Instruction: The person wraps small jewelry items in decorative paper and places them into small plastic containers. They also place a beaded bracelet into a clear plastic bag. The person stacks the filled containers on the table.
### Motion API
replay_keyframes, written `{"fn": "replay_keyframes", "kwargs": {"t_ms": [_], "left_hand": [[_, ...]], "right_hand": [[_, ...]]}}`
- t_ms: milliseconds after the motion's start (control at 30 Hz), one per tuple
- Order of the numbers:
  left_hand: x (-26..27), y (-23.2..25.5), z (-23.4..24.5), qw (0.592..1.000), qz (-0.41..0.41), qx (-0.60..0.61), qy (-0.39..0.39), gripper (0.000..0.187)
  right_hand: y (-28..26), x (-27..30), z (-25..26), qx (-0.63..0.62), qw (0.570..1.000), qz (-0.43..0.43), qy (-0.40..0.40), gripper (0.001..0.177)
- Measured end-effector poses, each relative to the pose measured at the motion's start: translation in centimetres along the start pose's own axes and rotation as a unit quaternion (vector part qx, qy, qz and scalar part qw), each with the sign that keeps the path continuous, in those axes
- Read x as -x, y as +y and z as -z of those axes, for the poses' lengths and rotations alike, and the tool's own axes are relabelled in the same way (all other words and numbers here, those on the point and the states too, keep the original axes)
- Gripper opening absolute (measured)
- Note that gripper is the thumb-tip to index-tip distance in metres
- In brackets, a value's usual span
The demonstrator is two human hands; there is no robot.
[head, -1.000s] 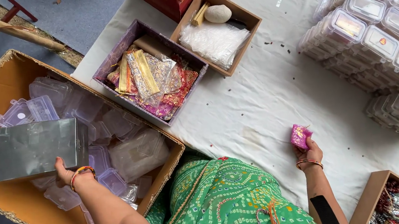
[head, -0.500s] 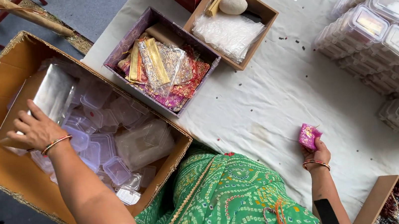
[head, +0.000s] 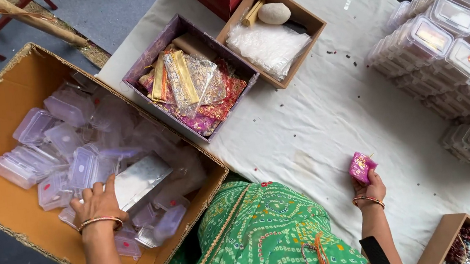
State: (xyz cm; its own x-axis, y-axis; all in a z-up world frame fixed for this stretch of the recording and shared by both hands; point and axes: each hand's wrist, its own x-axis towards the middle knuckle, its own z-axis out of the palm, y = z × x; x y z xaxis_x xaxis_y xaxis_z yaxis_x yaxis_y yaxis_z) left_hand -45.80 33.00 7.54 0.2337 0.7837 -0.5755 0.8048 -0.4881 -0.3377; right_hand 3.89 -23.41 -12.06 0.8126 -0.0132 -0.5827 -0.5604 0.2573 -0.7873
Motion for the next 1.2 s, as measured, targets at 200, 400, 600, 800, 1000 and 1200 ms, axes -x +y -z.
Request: {"fn": "replay_keyframes", "kwargs": {"t_ms": [200, 400, 600, 800, 1000, 1200], "left_hand": [[2.5, -7.3, 2.1, 0.96, 0.095, 0.126, 0.232, 0.133], [-9.9, -9.6, -3.1, 0.846, 0.206, 0.088, 0.484, 0.131], [-10.2, -3.9, -2.0, 0.905, 0.206, 0.224, 0.297, 0.134], [-3.7, -8.7, -0.9, 0.978, 0.058, 0.196, 0.032, 0.133], [-2.2, -13.1, -3.1, 0.736, -0.055, 0.578, 0.348, 0.099], [-7.6, -8.0, 5.6, 0.263, -0.034, 0.878, 0.398, 0.05]], "right_hand": [[-0.2, 0.4, 0.5, 0.017, 1.0, -0.004, 0.017, 0.023], [-0.2, -0.3, 0.7, 0.015, 1.0, -0.007, -0.001, 0.023], [-0.6, 0.8, -0.2, 0.029, 1.0, -0.009, 0.002, 0.027], [-1.0, 0.7, -0.4, 0.029, 0.999, -0.021, 0.017, 0.026], [0.0, -0.3, 0.6, 0.029, 1.0, -0.011, -0.003, 0.026], [-0.7, 0.5, -0.4, 0.018, 1.0, -0.024, 0.006, 0.025]]}}
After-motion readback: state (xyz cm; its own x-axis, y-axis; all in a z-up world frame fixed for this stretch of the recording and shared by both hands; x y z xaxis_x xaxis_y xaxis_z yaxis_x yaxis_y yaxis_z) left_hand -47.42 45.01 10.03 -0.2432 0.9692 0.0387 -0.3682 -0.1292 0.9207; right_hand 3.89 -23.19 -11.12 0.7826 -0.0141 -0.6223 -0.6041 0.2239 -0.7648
